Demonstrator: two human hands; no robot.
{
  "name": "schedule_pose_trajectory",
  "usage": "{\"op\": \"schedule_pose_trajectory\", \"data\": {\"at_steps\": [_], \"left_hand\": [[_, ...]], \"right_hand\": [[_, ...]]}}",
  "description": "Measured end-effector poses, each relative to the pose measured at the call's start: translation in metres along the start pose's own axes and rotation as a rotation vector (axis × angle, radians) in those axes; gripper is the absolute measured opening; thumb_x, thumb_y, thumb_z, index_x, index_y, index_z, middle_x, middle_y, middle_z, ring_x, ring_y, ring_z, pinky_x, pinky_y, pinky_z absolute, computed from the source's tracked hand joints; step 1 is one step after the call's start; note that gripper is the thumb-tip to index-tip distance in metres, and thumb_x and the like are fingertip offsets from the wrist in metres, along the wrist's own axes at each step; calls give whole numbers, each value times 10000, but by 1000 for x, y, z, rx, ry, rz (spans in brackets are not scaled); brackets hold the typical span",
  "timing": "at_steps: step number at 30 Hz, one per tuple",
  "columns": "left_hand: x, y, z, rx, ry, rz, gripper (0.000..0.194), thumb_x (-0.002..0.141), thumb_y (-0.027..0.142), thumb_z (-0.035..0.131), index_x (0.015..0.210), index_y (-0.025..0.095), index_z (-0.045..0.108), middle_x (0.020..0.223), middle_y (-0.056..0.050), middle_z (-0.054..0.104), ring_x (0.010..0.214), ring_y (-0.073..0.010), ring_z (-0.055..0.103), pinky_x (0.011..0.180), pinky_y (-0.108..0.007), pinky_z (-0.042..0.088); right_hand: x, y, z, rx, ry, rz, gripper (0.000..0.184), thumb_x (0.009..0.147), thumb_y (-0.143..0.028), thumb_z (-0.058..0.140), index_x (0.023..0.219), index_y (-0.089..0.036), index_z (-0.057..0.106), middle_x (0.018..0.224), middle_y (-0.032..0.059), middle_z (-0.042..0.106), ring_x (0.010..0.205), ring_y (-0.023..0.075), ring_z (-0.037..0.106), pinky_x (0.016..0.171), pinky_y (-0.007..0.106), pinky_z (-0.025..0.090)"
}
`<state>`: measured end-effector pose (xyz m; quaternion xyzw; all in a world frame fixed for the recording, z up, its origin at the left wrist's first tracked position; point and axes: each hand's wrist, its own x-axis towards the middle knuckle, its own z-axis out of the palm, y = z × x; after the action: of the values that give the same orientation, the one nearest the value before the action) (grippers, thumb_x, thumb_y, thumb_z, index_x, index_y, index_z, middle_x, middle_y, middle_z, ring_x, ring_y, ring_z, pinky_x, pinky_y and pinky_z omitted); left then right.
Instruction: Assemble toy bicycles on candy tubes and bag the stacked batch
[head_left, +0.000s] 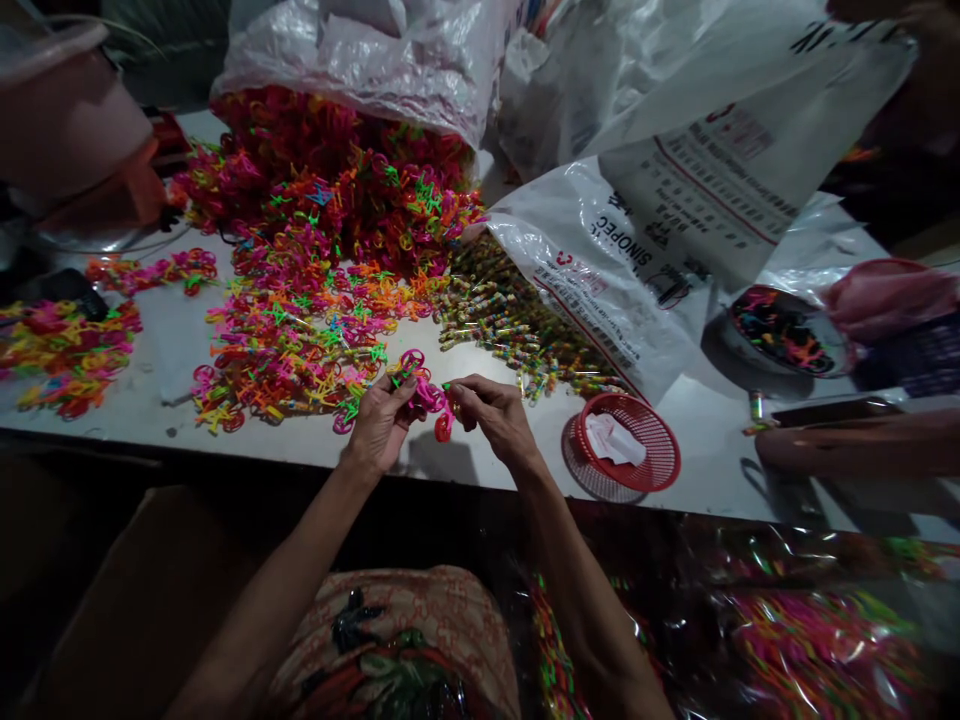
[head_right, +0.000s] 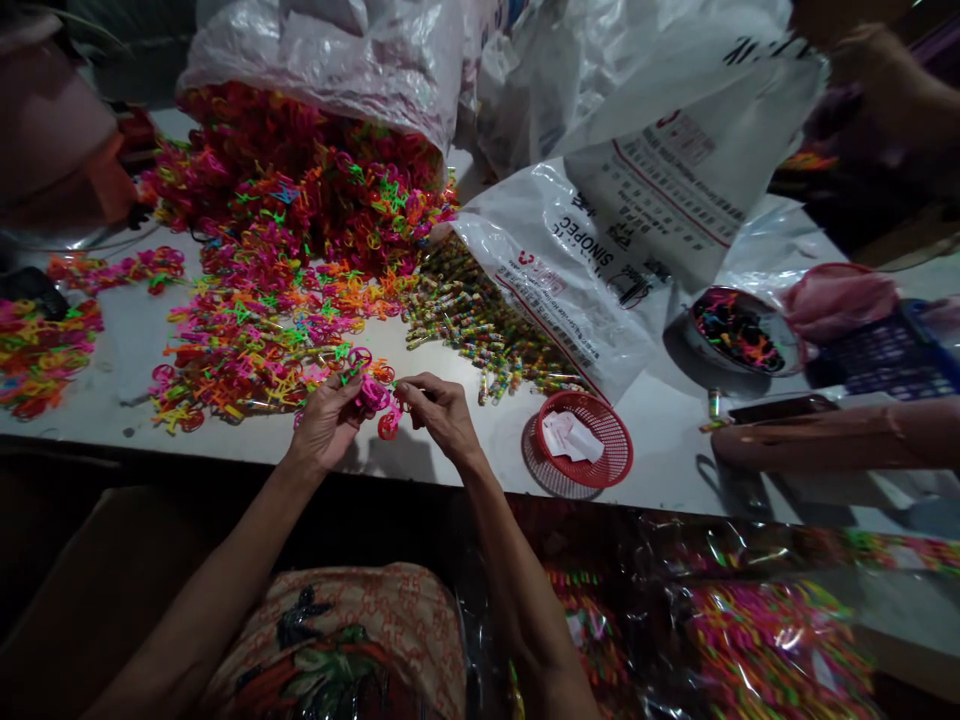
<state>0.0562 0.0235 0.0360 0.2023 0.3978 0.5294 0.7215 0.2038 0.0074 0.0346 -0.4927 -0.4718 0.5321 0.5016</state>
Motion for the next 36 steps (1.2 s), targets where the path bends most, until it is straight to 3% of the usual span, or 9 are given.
{"op": "schedule_pose_trajectory", "data": {"at_steps": [4, 8, 16, 19, 23, 26, 29, 32, 36], "left_hand": [[-1, -2, -1, 26, -9, 63, 415, 473, 299, 885, 745, 170, 598, 651, 47, 647, 555, -81, 578, 487, -193, 417], [0, -2, -2, 93, -45, 112, 351, 518, 280, 867, 729, 165, 611, 633, 44, 644, 538, -66, 562, 517, -189, 436], [10, 4, -15, 131, 34, -16, 291, 496, 215, 828, 693, 145, 626, 569, 33, 626, 463, -64, 525, 417, -170, 370], [12, 2, -21, 120, 58, -107, 259, 474, 191, 815, 643, 142, 626, 547, 32, 621, 446, -57, 505, 422, -170, 359], [10, -3, -23, 114, 26, -144, 259, 462, 188, 827, 643, 135, 650, 533, 34, 616, 455, -58, 514, 456, -171, 394], [7, -6, -21, 96, 6, -122, 281, 472, 191, 835, 696, 132, 677, 553, 30, 630, 471, -59, 525, 475, -172, 406], [2, -10, -23, 110, 4, -119, 296, 462, 211, 850, 677, 126, 665, 555, 20, 632, 468, -61, 523, 470, -178, 405], [-5, -15, -30, 153, 28, -140, 312, 443, 220, 858, 653, 122, 649, 552, 11, 631, 462, -62, 525, 460, -177, 400], [-13, -24, -40, 171, 67, -178, 298, 448, 213, 843, 669, 133, 659, 541, 24, 625, 437, -57, 509, 434, -173, 375]], "right_hand": [[4, 8, 1, 38, 13, 75, 385, 710, -537, 701, 744, -153, 711, 505, -38, 498, 439, 72, 403, 436, 225, 310], [11, 16, -1, -52, -106, 115, 429, 681, -574, 703, 705, -146, 706, 537, -14, 539, 476, 86, 421, 462, 234, 325], [52, 24, -36, -503, 307, -217, 271, 743, -465, 672, 730, -200, 726, 682, 29, 521, 661, 168, 481, 577, 288, 400], [40, 17, -31, -462, 181, -189, 244, 766, -392, 654, 880, -195, 742, 755, 32, 512, 676, 162, 494, 578, 292, 417], [14, 11, -13, -166, -95, 27, 417, 744, -375, 668, 1106, -166, 668, 701, -19, 531, 527, 103, 497, 495, 260, 409], [4, 13, -2, -13, -75, 126, 533, 690, -411, 727, 1147, -173, 593, 605, -73, 532, 411, 76, 450, 404, 221, 352], [-1, 17, -1, -47, 9, 140, 390, 648, -420, 774, 912, -182, 613, 578, -77, 528, 392, 59, 433, 373, 198, 322], [-8, 21, -6, -100, 6, 124, 326, 616, -423, 801, 758, -173, 647, 682, -25, 570, 480, 72, 506, 408, 205, 393], [-19, 22, -12, 17, -71, 194, 356, 609, -422, 810, 863, -185, 733, 845, 22, 604, 611, 125, 622, 512, 261, 507]]}}
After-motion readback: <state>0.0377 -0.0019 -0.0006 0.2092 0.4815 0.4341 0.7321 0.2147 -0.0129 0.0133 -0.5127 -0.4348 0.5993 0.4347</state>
